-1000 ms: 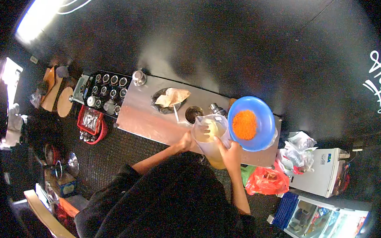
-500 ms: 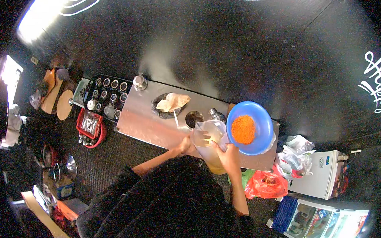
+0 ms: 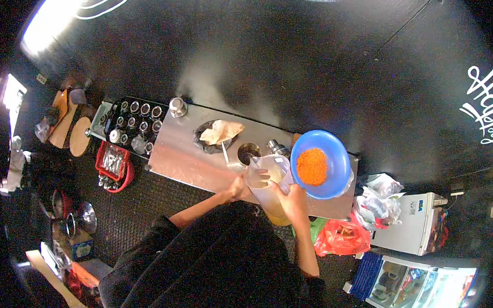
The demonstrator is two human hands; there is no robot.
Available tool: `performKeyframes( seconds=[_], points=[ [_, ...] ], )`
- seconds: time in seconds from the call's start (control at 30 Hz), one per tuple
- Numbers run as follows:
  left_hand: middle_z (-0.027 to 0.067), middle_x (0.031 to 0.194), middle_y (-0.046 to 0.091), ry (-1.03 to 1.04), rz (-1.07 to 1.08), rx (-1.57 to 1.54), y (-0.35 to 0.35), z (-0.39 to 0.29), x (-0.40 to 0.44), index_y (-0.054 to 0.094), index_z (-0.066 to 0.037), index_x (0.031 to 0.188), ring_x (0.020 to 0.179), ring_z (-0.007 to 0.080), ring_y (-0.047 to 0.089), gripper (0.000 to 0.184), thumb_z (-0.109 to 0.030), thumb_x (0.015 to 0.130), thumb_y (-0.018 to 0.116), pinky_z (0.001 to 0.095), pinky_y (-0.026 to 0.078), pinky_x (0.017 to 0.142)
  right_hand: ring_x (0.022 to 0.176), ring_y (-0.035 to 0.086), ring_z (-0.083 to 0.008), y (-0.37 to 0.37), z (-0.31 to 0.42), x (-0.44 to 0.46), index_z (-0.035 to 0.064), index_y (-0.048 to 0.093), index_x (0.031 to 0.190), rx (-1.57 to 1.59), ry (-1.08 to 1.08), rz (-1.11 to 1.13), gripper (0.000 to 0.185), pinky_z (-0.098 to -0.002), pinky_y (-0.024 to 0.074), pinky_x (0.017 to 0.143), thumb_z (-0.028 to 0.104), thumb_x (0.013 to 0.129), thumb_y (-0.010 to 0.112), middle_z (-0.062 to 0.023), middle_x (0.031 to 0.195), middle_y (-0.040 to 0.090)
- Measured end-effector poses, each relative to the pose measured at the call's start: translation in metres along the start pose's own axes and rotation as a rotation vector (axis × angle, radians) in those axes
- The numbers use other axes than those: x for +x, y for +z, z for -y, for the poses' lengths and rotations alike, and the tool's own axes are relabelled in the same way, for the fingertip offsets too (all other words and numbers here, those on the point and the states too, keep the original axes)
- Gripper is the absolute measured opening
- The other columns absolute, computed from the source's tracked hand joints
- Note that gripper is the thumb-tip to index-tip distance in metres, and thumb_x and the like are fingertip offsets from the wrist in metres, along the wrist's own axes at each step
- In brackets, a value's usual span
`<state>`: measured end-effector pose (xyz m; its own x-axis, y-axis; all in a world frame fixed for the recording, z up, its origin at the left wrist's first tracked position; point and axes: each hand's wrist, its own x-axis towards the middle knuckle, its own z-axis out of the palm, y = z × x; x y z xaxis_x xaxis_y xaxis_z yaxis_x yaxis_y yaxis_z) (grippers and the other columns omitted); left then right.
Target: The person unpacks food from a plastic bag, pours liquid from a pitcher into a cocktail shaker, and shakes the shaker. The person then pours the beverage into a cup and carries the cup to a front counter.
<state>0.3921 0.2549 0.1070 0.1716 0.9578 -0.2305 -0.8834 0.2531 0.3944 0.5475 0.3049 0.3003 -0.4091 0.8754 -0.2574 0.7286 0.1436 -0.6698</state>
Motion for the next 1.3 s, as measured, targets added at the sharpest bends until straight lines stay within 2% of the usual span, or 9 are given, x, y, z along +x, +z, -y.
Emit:
performKeyframes(
  seconds=[0.27, 0.37, 0.47, 0.6, 0.87, 0.97, 1.07, 1.17, 1.3],
  points=[
    [0.0253, 0.132, 0.040, -0.008, -0.024, 0.086, -0.003, -0.003, -0.001, 0.033, 0.006, 0.133, 0.123, 0.0364, 0.040, 0.076, -0.057, 0.093, 0.015, 0.0469, 0.032, 0.105, 0.053, 0.054, -0.0181, -0.001, 0.003, -0.004, -0.0070, 0.063, 0.076, 0.006, 0.008, -0.020, 0.052, -0.0382, 0.0423, 0.053, 0.045, 0.077, 0.069, -0.0142, 0.059, 0.060],
    [0.0142, 0.134, 0.044, -0.017, 0.027, 0.151, -0.006, -0.002, 0.000, 0.040, -0.007, 0.134, 0.125, 0.0282, 0.040, 0.074, -0.061, 0.092, 0.015, 0.0444, 0.030, 0.104, 0.052, 0.053, -0.0176, 0.006, -0.012, -0.004, -0.0069, 0.062, 0.073, 0.063, -0.029, -0.079, 0.051, -0.0383, 0.0420, 0.053, 0.043, 0.076, 0.070, -0.0131, 0.057, 0.059],
    [0.0135, 0.136, 0.042, 0.013, -0.043, 0.181, -0.028, 0.009, 0.010, 0.039, -0.007, 0.135, 0.126, 0.0278, 0.039, 0.076, -0.064, 0.090, 0.016, 0.0432, 0.028, 0.105, 0.054, 0.056, -0.0253, -0.002, 0.000, -0.015, -0.0065, 0.061, 0.066, 0.057, 0.087, -0.052, 0.051, -0.0394, 0.0426, 0.055, 0.042, 0.078, 0.068, -0.0176, 0.060, 0.060],
    [0.0118, 0.139, 0.038, -0.031, -0.185, 0.322, -0.032, 0.001, 0.010, 0.032, -0.008, 0.139, 0.128, 0.0272, 0.036, 0.080, -0.068, 0.088, 0.016, 0.0431, 0.024, 0.108, 0.055, 0.056, -0.0224, 0.029, -0.048, -0.009, -0.0064, 0.061, 0.066, 0.201, -0.051, -0.240, 0.050, -0.0379, 0.0427, 0.056, 0.041, 0.079, 0.068, -0.0169, 0.061, 0.061],
    [0.0107, 0.141, 0.037, 0.040, -0.173, 0.467, 0.033, -0.029, -0.006, 0.029, -0.009, 0.141, 0.130, 0.0249, 0.032, 0.073, -0.062, 0.091, 0.024, 0.0426, 0.020, 0.109, 0.057, 0.056, -0.0163, 0.036, -0.071, -0.019, -0.0061, 0.068, 0.085, 0.528, 0.059, -0.253, 0.037, -0.0322, 0.0445, 0.056, 0.031, 0.081, 0.068, -0.0091, 0.074, 0.067],
    [0.0083, 0.139, 0.038, 0.051, -0.015, 1.141, 0.036, -0.032, -0.014, 0.031, -0.014, 0.141, 0.123, 0.0238, 0.040, 0.056, -0.044, 0.093, 0.034, 0.0402, 0.035, 0.100, 0.050, 0.052, -0.0113, 0.037, -0.092, -0.025, -0.0037, 0.067, 0.090, 0.576, 0.133, -0.177, 0.031, -0.0264, 0.0409, 0.048, 0.026, 0.082, 0.066, -0.0037, 0.066, 0.062],
    [0.0088, 0.138, 0.038, -0.043, -0.053, 0.996, 0.049, -0.027, -0.013, 0.028, -0.019, 0.142, 0.123, 0.0252, 0.040, 0.057, -0.033, 0.088, 0.040, 0.0418, 0.036, 0.099, 0.044, 0.045, -0.0067, 0.034, -0.099, -0.032, -0.0012, 0.064, 0.091, 0.696, 0.139, -0.133, 0.024, -0.0225, 0.0351, 0.042, 0.022, 0.083, 0.064, 0.0009, 0.058, 0.052],
    [0.0183, 0.130, 0.043, -0.127, -0.208, 0.944, 0.053, -0.014, -0.019, 0.017, -0.006, 0.143, 0.105, 0.0264, 0.054, 0.067, -0.032, 0.088, 0.044, 0.0394, 0.052, 0.076, 0.043, 0.042, -0.0053, 0.044, -0.111, -0.037, 0.0010, 0.060, 0.089, 0.753, 0.080, -0.173, 0.018, -0.0225, 0.0334, 0.040, 0.018, 0.083, 0.061, 0.0030, 0.054, 0.047],
    [0.0188, 0.122, 0.047, 0.137, -0.279, 0.876, 0.028, 0.016, -0.011, 0.017, -0.007, 0.143, 0.101, 0.0317, 0.055, 0.069, -0.031, 0.084, 0.044, 0.0380, 0.056, 0.061, 0.044, 0.044, -0.0058, 0.052, -0.135, -0.039, -0.0003, 0.060, 0.084, 0.828, 0.047, -0.168, 0.018, -0.0222, 0.0337, 0.041, 0.017, 0.083, 0.060, 0.0022, 0.055, 0.048]
  ],
)
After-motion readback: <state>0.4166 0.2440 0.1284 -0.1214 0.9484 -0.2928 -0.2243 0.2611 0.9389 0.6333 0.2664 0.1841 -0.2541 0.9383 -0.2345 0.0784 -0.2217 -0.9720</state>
